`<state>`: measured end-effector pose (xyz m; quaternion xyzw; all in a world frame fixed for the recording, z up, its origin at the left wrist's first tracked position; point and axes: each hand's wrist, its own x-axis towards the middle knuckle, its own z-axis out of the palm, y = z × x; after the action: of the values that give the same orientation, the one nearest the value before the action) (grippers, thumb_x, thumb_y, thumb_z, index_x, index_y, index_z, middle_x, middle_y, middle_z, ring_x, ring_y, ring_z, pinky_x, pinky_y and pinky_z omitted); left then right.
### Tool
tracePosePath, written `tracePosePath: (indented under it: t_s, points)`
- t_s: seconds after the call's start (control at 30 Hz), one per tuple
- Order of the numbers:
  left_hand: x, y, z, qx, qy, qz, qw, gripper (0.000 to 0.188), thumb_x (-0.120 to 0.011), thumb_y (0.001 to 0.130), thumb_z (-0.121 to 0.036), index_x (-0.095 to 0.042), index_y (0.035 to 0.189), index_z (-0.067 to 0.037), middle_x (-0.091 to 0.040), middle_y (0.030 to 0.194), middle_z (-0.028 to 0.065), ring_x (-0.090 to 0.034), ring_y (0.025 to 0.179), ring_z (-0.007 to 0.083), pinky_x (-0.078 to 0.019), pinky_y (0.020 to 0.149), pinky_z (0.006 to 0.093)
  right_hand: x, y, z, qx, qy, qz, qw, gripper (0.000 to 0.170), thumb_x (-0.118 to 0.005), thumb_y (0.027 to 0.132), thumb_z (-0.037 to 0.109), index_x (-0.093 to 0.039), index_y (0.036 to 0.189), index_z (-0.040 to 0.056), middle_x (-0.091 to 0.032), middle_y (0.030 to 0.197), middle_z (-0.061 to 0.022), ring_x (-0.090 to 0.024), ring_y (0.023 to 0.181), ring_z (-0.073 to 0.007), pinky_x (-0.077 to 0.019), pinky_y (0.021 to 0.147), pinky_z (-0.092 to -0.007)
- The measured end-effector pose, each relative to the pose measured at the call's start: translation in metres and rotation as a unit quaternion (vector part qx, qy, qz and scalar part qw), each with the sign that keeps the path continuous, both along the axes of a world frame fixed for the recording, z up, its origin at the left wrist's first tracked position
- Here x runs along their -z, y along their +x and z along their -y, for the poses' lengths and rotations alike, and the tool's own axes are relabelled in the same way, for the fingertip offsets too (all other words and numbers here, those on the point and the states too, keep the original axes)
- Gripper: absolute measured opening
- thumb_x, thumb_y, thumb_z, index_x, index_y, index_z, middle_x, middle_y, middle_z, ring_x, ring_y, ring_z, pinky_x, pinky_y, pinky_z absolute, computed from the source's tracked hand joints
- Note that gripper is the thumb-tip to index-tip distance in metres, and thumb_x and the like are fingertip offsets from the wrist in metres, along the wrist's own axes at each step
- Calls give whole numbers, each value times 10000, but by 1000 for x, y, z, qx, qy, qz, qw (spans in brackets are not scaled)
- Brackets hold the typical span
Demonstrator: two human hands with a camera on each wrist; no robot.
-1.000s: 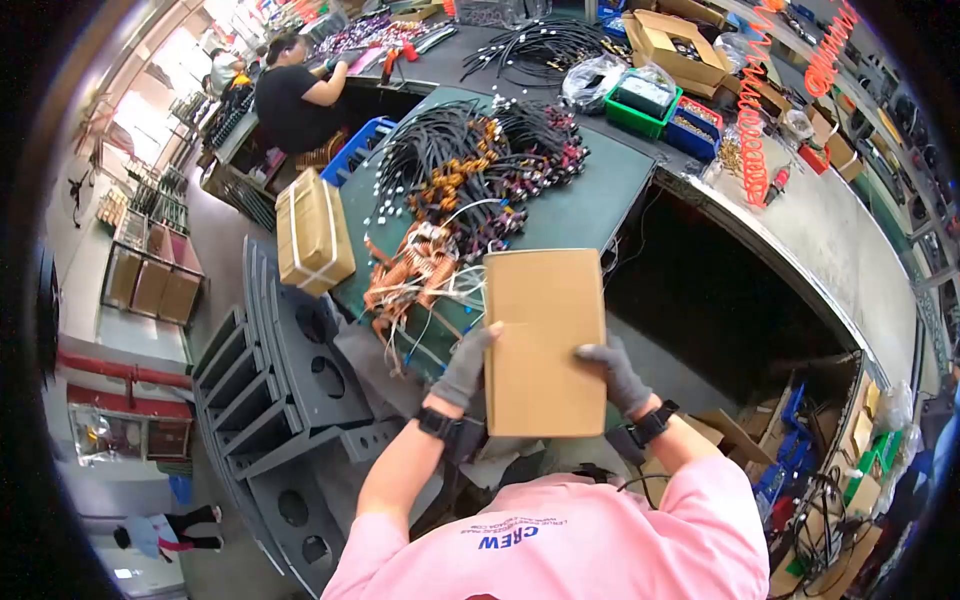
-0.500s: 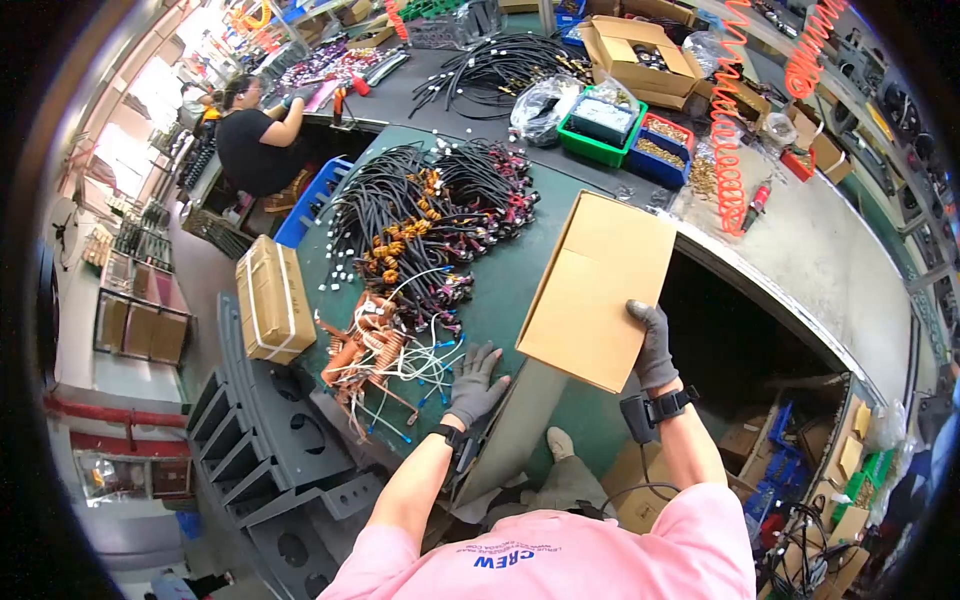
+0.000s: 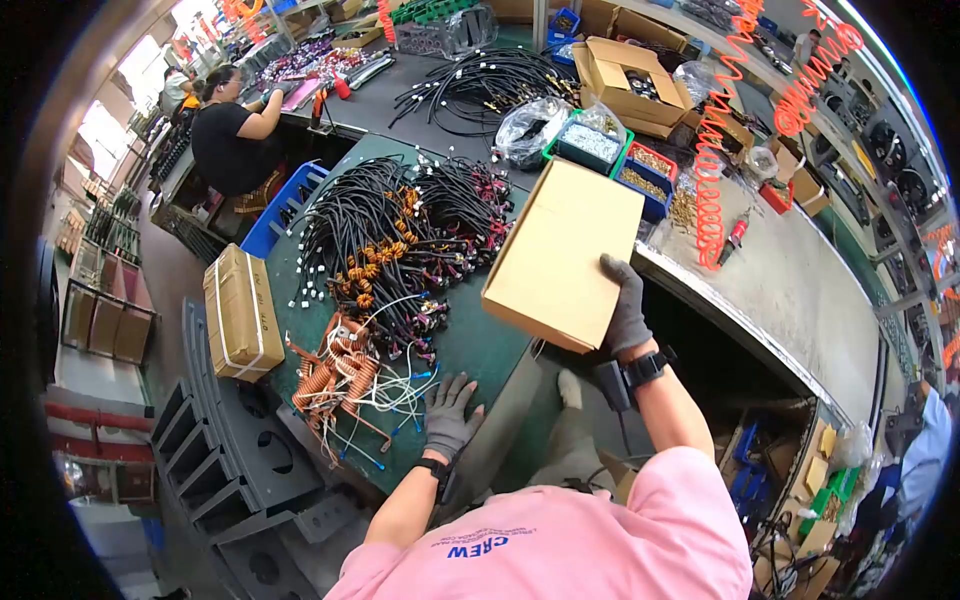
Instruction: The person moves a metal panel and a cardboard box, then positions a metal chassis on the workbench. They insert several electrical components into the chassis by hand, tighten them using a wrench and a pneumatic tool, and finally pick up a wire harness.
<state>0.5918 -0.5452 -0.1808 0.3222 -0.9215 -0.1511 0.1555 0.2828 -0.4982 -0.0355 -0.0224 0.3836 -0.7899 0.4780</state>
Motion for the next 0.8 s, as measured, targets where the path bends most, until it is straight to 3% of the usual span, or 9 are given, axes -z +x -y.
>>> tracePosePath:
  t_s: [0.23,0.3,0.37,0.47,0.5,0.57,0.63,0.7,0.8]
  points:
    - [-8,-6,0,-22,31,77,996,417,-545,725,-310,-511,1116,-169,-442,1232,57,-379,1159,258,-264,938,459,12,-111,117,-124,-26,-6,992,381,-543,749,239,-498,1020,-23,-568,941,-128,-565,848,-227,-454,795,-339]
    - [-7,-5,-2,-44,55,103,992,414,-537,727,-303,-507,1119,-175,-425,1247,53,-363,1170,262,-253,943,466,56,-160,166,-162,-21,-30,986,386,-544,753,231,-492,1036,-27,-566,951,-130,-564,852,-219,-455,793,-326]
    - [-5,-25,-3,-70,88,125,986,411,-529,729,-296,-503,1122,-181,-409,1261,50,-347,1182,266,-242,947,472,23,-170,199,-193,-8,-71,979,391,-539,760,216,-482,1057,-31,-565,953,-127,-563,858,-219,-457,789,-314]
    - [-6,-65,-7,-287,138,103,942,407,-517,729,-298,-487,1121,-193,-343,1310,42,-277,1223,273,-187,955,534,32,-192,269,-231,-40,-49,971,421,-556,748,235,-477,1047,-50,-566,952,-132,-567,848,-231,-458,792,-328]
    - [-4,-73,-7,-299,141,109,937,407,-517,729,-298,-487,1121,-193,-343,1310,42,-277,1223,273,-187,955,534,21,-193,288,-227,-38,-50,972,426,-560,745,238,-478,1045,-52,-568,951,-134,-570,841,-233,-459,790,-332]
    - [4,-85,-10,-346,72,178,918,401,-514,728,-306,-487,1111,-191,-339,1313,42,-276,1224,276,-177,945,561,34,-222,338,-269,-15,-156,950,407,-567,738,233,-492,1031,-40,-574,930,-131,-575,819,-232,-467,765,-334]
    - [3,-84,-12,-365,85,167,912,398,-514,725,-305,-489,1105,-188,-341,1312,47,-277,1223,285,-179,928,584,33,-234,379,-308,24,-140,941,380,-578,723,222,-514,1000,-31,-582,905,-127,-579,802,-226,-473,739,-331]
    - [2,-86,-10,-350,77,169,918,395,-522,712,-306,-503,1087,-186,-364,1294,49,-296,1210,293,-195,921,576,42,-244,424,-380,-14,-156,912,350,-587,708,210,-533,965,-21,-586,882,-121,-580,776,-218,-475,722,-326]
    - [-1,-87,-8,-354,84,174,915,385,-531,697,-308,-521,1062,-187,-391,1271,50,-328,1185,295,-214,914,564,55,-246,470,-374,-23,-207,904,331,-591,700,162,-534,972,-17,-585,859,-103,-581,745,-199,-475,716,-315]
